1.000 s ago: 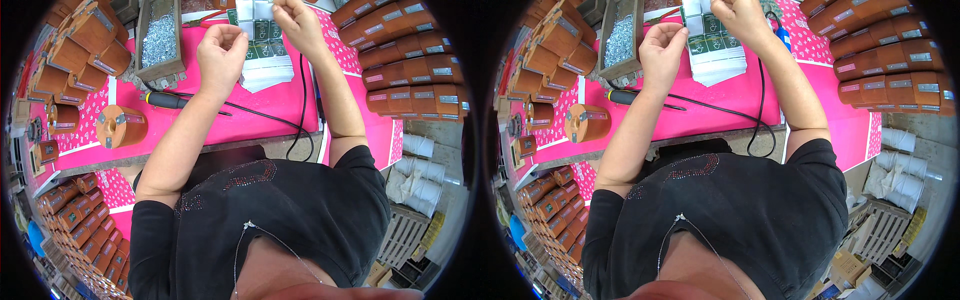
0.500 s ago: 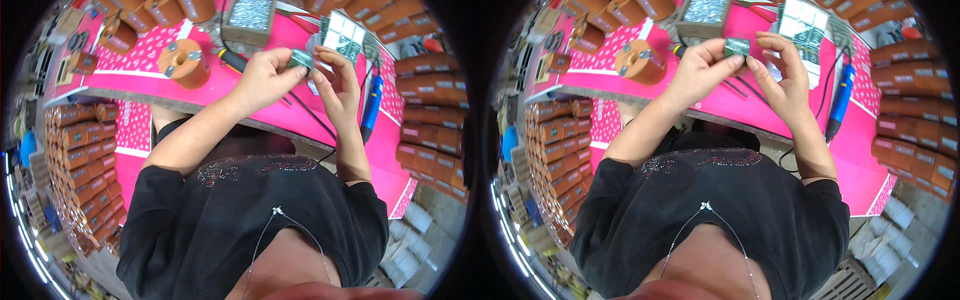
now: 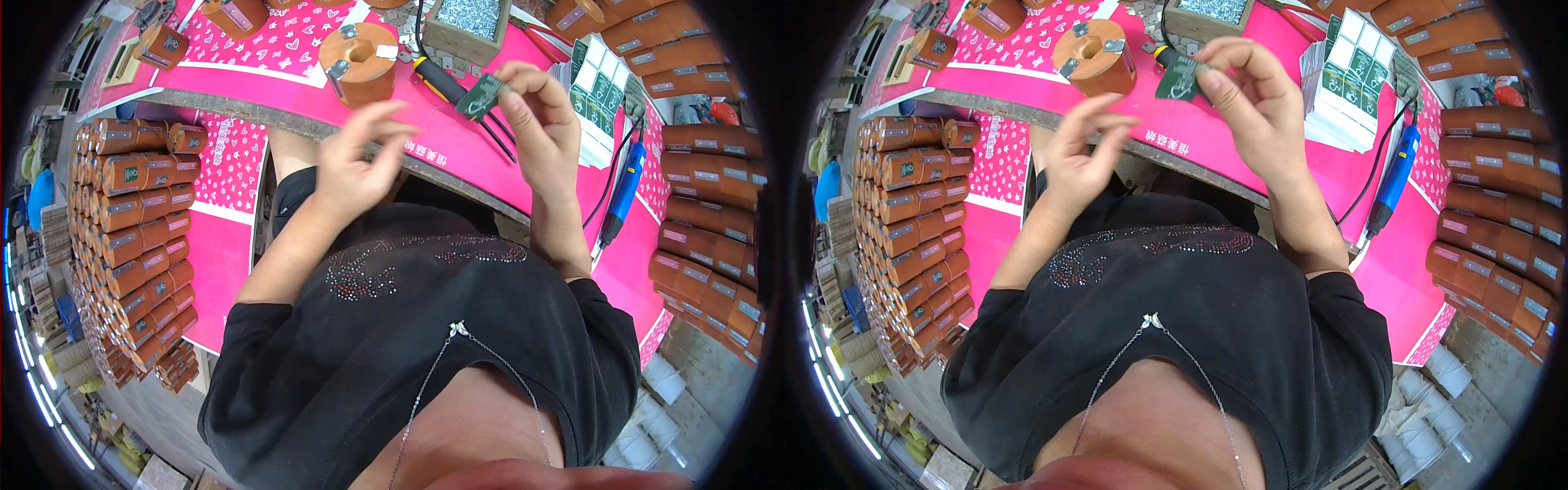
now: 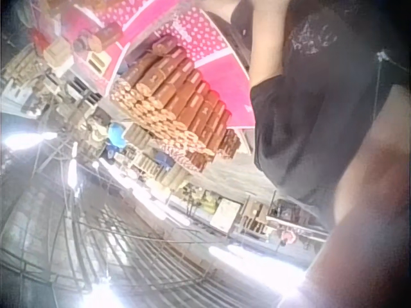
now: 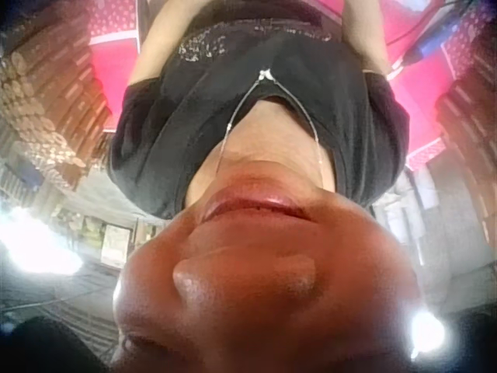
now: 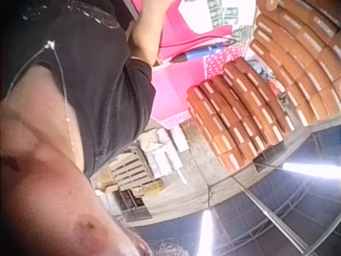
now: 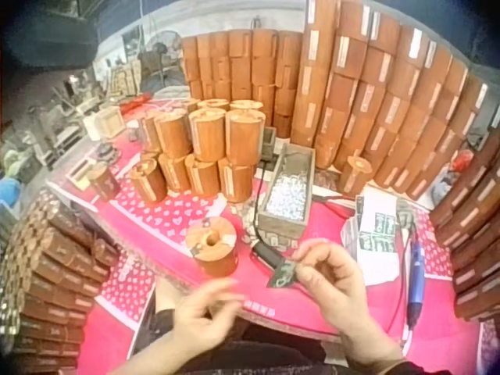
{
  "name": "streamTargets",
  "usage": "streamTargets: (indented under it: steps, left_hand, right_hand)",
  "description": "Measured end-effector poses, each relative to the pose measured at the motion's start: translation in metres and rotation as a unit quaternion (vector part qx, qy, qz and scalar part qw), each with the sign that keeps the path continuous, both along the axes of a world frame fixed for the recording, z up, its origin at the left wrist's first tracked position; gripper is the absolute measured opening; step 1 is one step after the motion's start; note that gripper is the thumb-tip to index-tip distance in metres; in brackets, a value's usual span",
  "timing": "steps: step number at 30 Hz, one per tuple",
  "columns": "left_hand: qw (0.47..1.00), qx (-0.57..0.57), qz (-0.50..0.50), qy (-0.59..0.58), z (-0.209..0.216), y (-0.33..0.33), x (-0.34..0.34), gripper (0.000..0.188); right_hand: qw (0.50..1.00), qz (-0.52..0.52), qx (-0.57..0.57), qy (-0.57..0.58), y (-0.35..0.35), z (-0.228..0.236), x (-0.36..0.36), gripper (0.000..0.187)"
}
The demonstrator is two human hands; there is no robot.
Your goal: The recorder peels labels from a sheet and carefully applies them to the surface of brown cylindrical components.
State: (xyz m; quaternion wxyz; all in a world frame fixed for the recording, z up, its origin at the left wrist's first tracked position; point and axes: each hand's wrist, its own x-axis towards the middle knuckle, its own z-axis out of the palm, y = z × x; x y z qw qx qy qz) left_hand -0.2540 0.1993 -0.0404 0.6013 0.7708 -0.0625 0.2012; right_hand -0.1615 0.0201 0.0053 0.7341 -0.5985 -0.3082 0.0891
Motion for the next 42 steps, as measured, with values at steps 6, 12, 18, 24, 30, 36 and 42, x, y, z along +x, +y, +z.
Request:
streamTargets:
  steps: [6, 12, 18, 24, 30, 36, 42]
  left_hand:
    - [0.974, 0.144, 0.173, -0.028, -0.024, 0.068, 0.035, 0.081]
    - [0.990, -0.004, -0.073, 0.123, -0.041, 0.087, 0.078, 0.090]
    - [0.918, -0.344, -0.145, 0.133, -0.011, 0.046, 0.052, 0.058]
    - [0.906, -0.385, -0.110, 0.138, 0.002, 0.028, 0.027, 0.061]
    - [0.898, -0.414, -0.098, 0.112, 0.002, 0.024, 0.017, 0.066]
    - [0.913, -0.379, -0.099, 0.110, 0.002, 0.023, 0.015, 0.072]
    - [0.916, -0.373, -0.090, 0.114, 0.006, 0.021, 0.016, 0.076]
  right_hand:
    - [0.999, 0.034, 0.001, 0.028, 0.015, -0.011, -0.005, 0.009]
    - [0.997, 0.052, -0.044, 0.033, 0.027, -0.005, -0.011, 0.013]
    - [0.999, 0.030, -0.014, 0.008, 0.033, 0.005, -0.008, 0.014]
    - [0.993, 0.003, -0.109, 0.037, 0.048, 0.007, -0.006, 0.017]
    - [0.987, 0.009, -0.163, 0.002, 0.059, 0.001, -0.007, 0.022]
    - [0.984, 0.025, -0.177, 0.016, 0.057, 0.005, -0.006, 0.021]
    - [0.980, 0.014, -0.198, 0.019, 0.056, 0.006, -0.005, 0.021]
